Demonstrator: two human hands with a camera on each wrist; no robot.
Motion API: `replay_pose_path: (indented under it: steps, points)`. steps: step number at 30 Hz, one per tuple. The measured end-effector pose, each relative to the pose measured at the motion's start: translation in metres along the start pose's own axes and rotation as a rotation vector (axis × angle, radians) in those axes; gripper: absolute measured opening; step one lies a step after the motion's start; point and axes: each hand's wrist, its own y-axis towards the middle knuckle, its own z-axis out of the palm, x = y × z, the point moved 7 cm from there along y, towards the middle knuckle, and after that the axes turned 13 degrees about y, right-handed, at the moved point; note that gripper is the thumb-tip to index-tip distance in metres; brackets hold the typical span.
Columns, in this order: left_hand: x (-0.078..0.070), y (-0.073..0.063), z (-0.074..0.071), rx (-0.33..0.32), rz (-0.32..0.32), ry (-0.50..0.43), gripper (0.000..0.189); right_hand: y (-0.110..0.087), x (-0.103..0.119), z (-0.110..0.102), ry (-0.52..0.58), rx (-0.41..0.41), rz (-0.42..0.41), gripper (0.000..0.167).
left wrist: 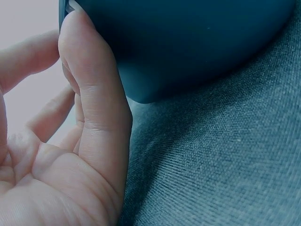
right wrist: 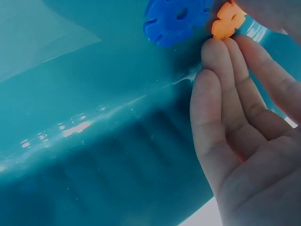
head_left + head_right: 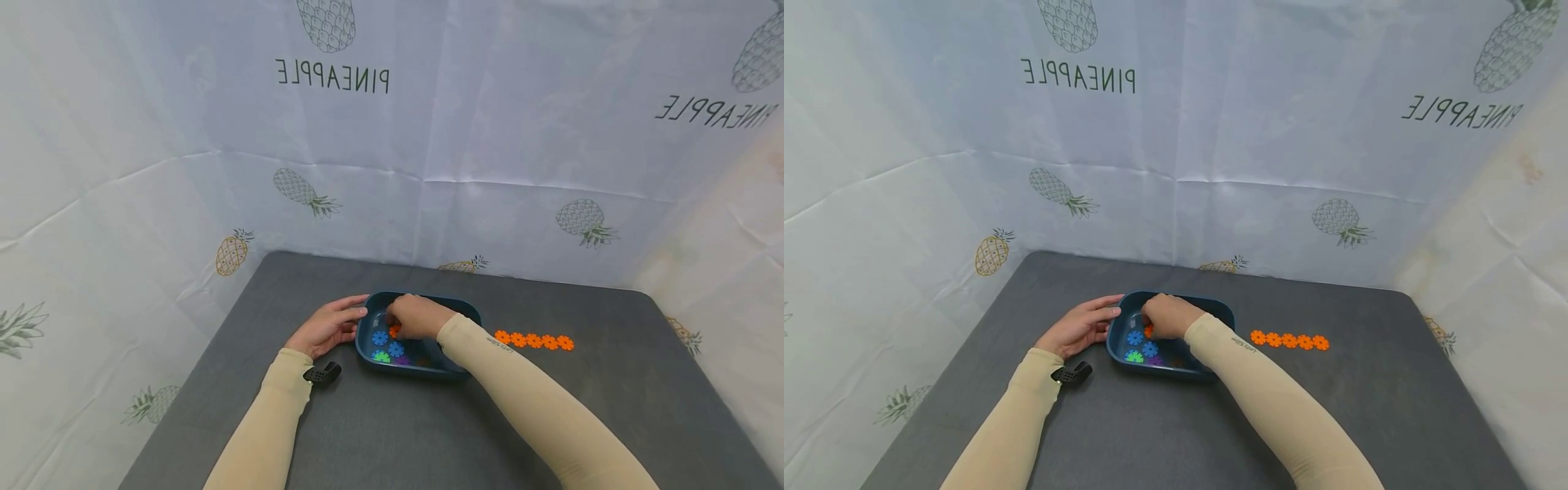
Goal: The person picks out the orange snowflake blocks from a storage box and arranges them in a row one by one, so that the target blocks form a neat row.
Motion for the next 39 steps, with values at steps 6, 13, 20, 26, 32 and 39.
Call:
replay_pose_path:
  steps: [6,13,20,26,32,39]
  points:
    - [0.001,0.002,0.002,-0.010,0.000,0.012,0.060,-0.009,-0.001,-0.008,0.027,-0.002,0.030,0.027]
    - [0.005,0.000,0.001,-0.013,-0.009,0.026,0.062,-0.019,0.004,-0.019,0.081,-0.016,-0.012,0.029]
    - [0.004,0.000,0.001,-0.010,-0.013,0.026,0.064,-0.037,0.006,-0.032,0.231,-0.078,-0.044,0.036]
    - [0.003,-0.001,0.001,-0.009,-0.011,0.030,0.064,-0.058,-0.004,-0.045,0.336,-0.169,-0.055,0.035]
    - [0.005,-0.002,0.000,0.001,0.011,0.053,0.066,-0.087,-0.028,-0.055,0.412,-0.267,-0.021,0.036]
    - [0.003,-0.001,0.004,-0.004,0.005,0.050,0.066,-0.134,-0.077,-0.062,0.477,-0.429,0.071,0.035]
